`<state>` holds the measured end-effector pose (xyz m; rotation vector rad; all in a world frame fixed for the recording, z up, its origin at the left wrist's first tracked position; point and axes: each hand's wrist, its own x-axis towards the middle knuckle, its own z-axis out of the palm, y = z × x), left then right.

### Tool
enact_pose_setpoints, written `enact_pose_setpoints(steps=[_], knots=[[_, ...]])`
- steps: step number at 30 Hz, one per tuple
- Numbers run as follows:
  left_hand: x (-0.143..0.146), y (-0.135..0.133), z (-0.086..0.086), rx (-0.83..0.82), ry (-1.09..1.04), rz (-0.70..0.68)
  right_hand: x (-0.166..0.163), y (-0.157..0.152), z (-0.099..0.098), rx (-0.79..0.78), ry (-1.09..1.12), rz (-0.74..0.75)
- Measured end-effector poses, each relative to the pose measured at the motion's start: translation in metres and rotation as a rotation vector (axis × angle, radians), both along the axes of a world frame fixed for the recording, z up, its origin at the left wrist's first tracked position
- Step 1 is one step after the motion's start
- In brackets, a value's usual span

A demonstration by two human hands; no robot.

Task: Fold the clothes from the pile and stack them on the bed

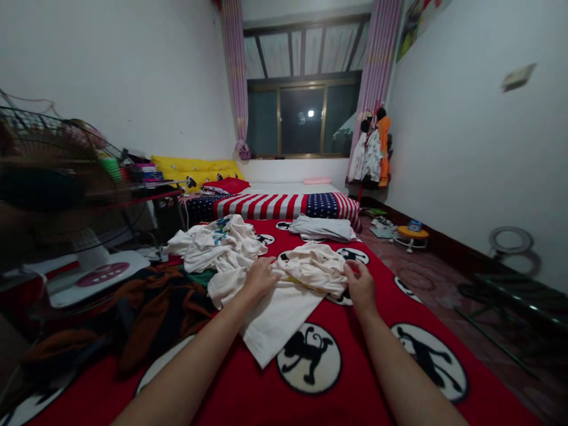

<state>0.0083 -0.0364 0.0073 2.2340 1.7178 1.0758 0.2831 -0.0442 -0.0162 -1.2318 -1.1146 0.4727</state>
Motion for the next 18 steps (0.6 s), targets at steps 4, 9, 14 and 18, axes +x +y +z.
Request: enact_pose_setpoints(steps=[4,9,14,18], knots=[[-0.009,-0.006,-0.023,-0.018,0.153,0.011,-0.022,-0.013,0.003,-0.048,-0.534,0.140],[-0.009,-0.012,-0.024,0.011,0.244,0.014,-0.031,-0.017,0.003,-0.120,-0.823,0.135],[-0.013,-0.020,-0.013,0.017,0.228,0.039,-0.007,-0.011,0.014,-0.044,-0.299,0.059],[-0.022,-0.021,-0.006,0.098,0.094,0.182,0.025,-0.003,0.021,0.102,0.532,-0.100]])
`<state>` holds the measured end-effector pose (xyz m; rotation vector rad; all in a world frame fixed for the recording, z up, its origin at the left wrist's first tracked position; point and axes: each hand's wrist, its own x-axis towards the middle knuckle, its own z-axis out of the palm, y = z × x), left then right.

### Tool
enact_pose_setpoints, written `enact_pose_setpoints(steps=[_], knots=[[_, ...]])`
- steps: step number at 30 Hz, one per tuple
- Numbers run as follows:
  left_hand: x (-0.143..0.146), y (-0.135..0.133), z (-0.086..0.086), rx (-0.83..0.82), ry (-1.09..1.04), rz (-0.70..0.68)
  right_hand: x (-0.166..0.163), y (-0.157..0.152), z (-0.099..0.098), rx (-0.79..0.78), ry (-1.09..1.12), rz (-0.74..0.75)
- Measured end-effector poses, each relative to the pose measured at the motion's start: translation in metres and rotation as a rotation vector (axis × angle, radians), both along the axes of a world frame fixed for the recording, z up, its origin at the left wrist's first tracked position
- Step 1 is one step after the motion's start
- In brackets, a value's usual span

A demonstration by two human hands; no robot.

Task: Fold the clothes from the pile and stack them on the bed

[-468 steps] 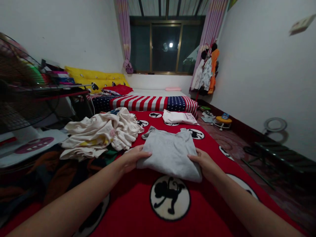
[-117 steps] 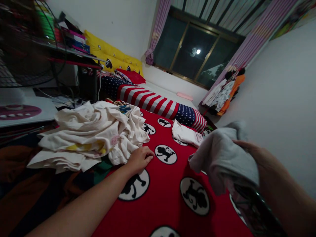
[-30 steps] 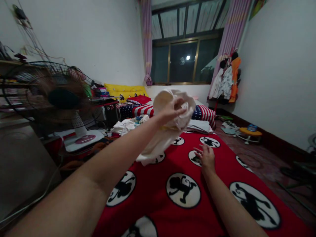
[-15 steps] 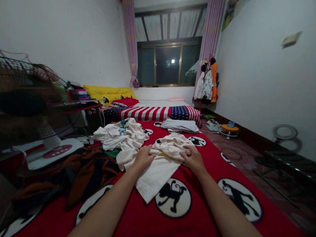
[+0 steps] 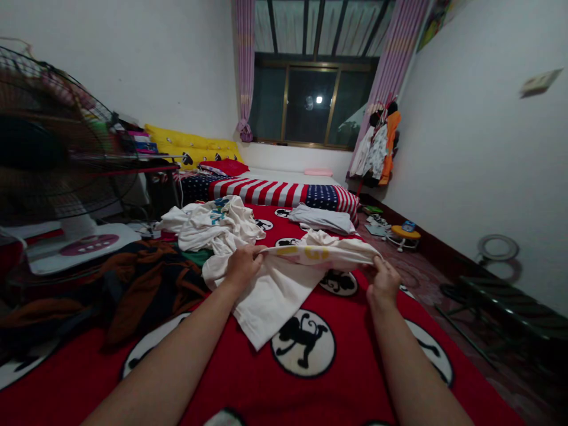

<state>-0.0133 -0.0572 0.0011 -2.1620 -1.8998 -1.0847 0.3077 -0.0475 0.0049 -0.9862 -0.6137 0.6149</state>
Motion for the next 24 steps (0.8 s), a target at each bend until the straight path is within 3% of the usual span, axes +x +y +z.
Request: enact_pose_setpoints(steps=[2,6,8,10,13,17,19,24], knots=[[-0.001,-0.001,0.002,0.078,-0.036,-0.015,0.007,0.003,0.000,0.037,0.136,-0.022],[0.006,-0.007,0.011,0.230,-0.072,-0.184,0.002,0.004,-0.003,0.061,0.117,-0.014],[0.011,-0.013,0.017,0.224,-0.101,-0.317,0.000,0.004,-0.004,0.075,0.065,-0.051],[0.017,-0.021,0.023,0.112,-0.106,-0.487,0.002,0.005,-0.005,0.054,-0.001,-0.116],[0.029,-0.035,0.032,-0.240,-0.016,-0.724,0.008,0.006,-0.007,-0.037,-0.066,-0.226],[0.039,-0.049,0.043,-0.605,0.055,-0.819,0.009,0.002,-0.006,-0.044,-0.266,-0.363],[0.039,-0.052,0.047,-0.676,0.009,-0.844,0.001,-0.001,-0.006,-0.010,-0.412,-0.279],[0.037,-0.045,0.041,-0.768,-0.155,-0.906,-0.031,0.002,-0.014,-0.010,-0.647,0.254]])
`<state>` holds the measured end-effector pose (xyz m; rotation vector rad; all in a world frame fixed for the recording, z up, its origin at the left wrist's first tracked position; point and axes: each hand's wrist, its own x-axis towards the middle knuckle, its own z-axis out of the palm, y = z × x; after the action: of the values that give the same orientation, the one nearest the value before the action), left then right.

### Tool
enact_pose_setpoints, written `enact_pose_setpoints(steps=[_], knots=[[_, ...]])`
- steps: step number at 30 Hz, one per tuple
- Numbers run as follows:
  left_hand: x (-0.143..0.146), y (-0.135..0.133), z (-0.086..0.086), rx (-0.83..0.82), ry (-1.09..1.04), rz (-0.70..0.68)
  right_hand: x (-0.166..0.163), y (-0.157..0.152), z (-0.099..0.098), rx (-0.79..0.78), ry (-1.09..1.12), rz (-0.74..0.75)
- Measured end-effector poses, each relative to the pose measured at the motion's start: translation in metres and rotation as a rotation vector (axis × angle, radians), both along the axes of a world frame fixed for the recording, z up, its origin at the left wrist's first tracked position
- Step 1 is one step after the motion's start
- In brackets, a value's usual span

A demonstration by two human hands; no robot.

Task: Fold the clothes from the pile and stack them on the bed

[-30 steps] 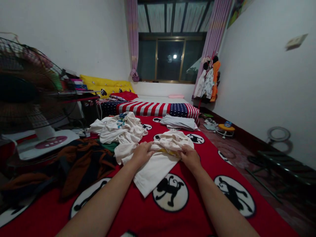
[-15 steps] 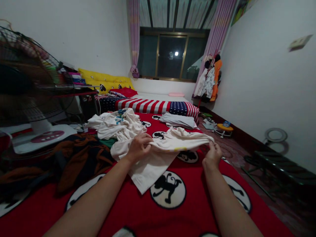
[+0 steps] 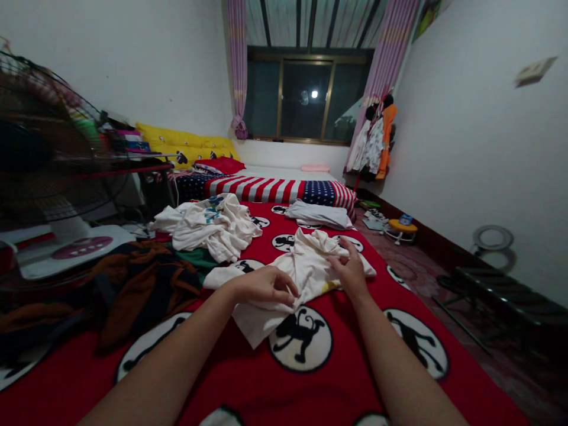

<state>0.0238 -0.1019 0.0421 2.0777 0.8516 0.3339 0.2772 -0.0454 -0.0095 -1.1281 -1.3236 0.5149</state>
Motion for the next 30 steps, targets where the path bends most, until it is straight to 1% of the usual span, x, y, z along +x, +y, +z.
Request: enact_pose_setpoints(steps=[1,2,4,6,8,10,12,13,15,17,18,19,20,21,22,23,24,25,27,28,29,30], knots=[[0.001,0.002,-0.003,-0.022,-0.022,0.014,-0.005,0.002,-0.003,-0.041,-0.031,0.059],[0.002,0.005,-0.007,-0.038,-0.044,0.045,-0.008,0.005,-0.006,-0.087,-0.054,0.087],[0.005,0.009,-0.013,-0.006,-0.087,0.159,-0.011,0.008,-0.008,-0.170,-0.079,0.077],[0.007,0.015,-0.019,0.163,-0.117,0.317,-0.008,0.009,-0.005,-0.210,-0.083,0.026],[0.006,0.020,-0.024,0.370,-0.116,0.449,0.000,0.007,0.001,-0.151,-0.038,-0.039],[0.004,0.026,-0.030,0.490,-0.065,0.516,0.015,0.006,0.008,0.016,0.100,-0.189],[0.000,0.030,-0.036,0.535,0.022,0.535,0.035,0.007,0.011,0.166,0.296,-0.413],[-0.001,0.031,-0.039,0.548,0.067,0.542,0.046,0.008,0.011,0.191,0.376,-0.532],[-0.003,0.033,-0.043,0.571,0.136,0.555,0.064,0.009,0.011,0.151,0.462,-0.733],[-0.004,0.033,-0.045,0.580,0.183,0.565,0.074,0.007,0.011,0.115,0.410,-0.874],[-0.003,0.032,-0.045,0.579,0.203,0.565,0.073,0.005,0.013,0.131,0.353,-0.889],[-0.003,0.032,-0.044,0.577,0.223,0.562,0.069,0.002,0.015,0.156,0.280,-0.853],[-0.003,0.031,-0.044,0.577,0.241,0.557,0.062,-0.002,0.018,0.167,0.187,-0.767],[-0.002,0.031,-0.044,0.579,0.257,0.554,0.053,-0.005,0.019,0.154,0.077,-0.639],[-0.001,0.031,-0.044,0.583,0.269,0.559,0.042,-0.009,0.020,0.108,-0.046,-0.492],[-0.001,0.030,-0.045,0.584,0.277,0.570,0.030,-0.012,0.020,0.027,-0.184,-0.367],[0.000,0.031,-0.045,0.580,0.281,0.585,0.019,-0.014,0.019,-0.070,-0.336,-0.268],[0.001,0.031,-0.045,0.568,0.279,0.598,0.009,-0.016,0.017,-0.161,-0.488,-0.198],[0.002,0.033,-0.044,0.503,0.252,0.596,-0.002,-0.017,0.011,-0.273,-0.718,-0.137],[0.002,0.034,-0.043,0.454,0.218,0.585,-0.003,-0.015,0.008,-0.284,-0.770,-0.119],[0.001,0.035,-0.041,0.406,0.162,0.590,-0.002,-0.014,0.006,-0.272,-0.761,-0.104],[-0.002,0.037,-0.039,0.367,0.081,0.620,0.002,-0.011,0.005,-0.250,-0.678,-0.102]])
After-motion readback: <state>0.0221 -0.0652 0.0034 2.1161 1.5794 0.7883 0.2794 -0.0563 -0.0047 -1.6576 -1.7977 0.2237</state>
